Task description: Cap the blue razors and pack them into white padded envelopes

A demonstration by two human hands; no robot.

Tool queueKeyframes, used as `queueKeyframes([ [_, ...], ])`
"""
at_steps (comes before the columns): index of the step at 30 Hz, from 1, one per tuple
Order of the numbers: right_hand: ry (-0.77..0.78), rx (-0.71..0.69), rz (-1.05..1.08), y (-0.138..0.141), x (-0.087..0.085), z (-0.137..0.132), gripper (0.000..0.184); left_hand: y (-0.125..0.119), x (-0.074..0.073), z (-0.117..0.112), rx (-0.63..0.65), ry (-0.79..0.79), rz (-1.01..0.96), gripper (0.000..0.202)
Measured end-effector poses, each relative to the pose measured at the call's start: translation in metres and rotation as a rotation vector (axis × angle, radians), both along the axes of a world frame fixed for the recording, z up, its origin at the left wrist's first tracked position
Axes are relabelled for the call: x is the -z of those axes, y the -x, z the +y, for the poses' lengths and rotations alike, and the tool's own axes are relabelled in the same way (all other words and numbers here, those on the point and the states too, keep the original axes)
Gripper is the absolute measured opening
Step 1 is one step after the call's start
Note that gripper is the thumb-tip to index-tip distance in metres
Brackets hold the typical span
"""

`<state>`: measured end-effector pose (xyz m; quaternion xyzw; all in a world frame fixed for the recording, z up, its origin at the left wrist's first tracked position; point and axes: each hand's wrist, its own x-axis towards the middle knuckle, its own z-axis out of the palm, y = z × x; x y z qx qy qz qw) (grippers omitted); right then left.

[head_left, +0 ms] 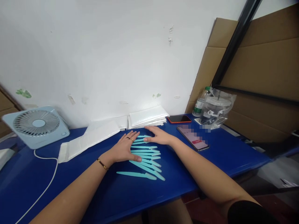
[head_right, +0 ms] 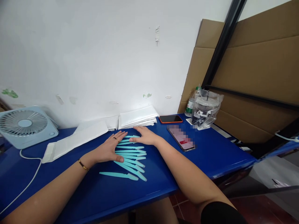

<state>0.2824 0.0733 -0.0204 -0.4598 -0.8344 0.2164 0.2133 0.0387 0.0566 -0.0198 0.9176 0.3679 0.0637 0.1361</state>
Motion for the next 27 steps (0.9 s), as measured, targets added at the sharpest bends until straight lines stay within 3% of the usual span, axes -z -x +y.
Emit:
queueKeyframes([
  [3, 0.239, -0.130, -0.060, 0.004, -0.010, -0.017, 0.093, 0.002, -0.002, -0.003, 0.072, 0.057, 0.089, 0.124],
  [5, 0.307, -0.164, -0.123, 0.007, -0.013, -0.030, 0.105, 0.002, -0.002, -0.010, 0.099, 0.081, 0.143, 0.127],
  [8, 0.284, -0.196, -0.210, 0.012, -0.011, -0.051, 0.122, 0.002, -0.003, -0.025, 0.098, 0.066, 0.170, 0.126],
  [11, 0.223, -0.213, -0.226, 0.016, -0.007, -0.074, 0.125, 0.000, -0.004, -0.042, 0.047, 0.035, 0.148, 0.121],
  [16, 0.195, -0.193, -0.187, 0.016, -0.009, -0.108, 0.105, -0.001, -0.009, -0.069, -0.033, -0.014, 0.100, 0.086],
  [21, 0.083, -0.085, -0.227, 0.017, -0.008, -0.129, 0.098, -0.004, -0.012, -0.087, -0.067, -0.093, 0.098, 0.051],
  [25, -0.064, -0.002, -0.311, 0.026, -0.003, -0.136, 0.048, -0.015, -0.011, -0.093, -0.054, -0.159, 0.150, 0.036],
  [27, -0.117, 0.014, -0.330, 0.030, -0.001, -0.135, 0.033, -0.023, -0.009, -0.092, -0.052, -0.179, 0.176, 0.027],
])
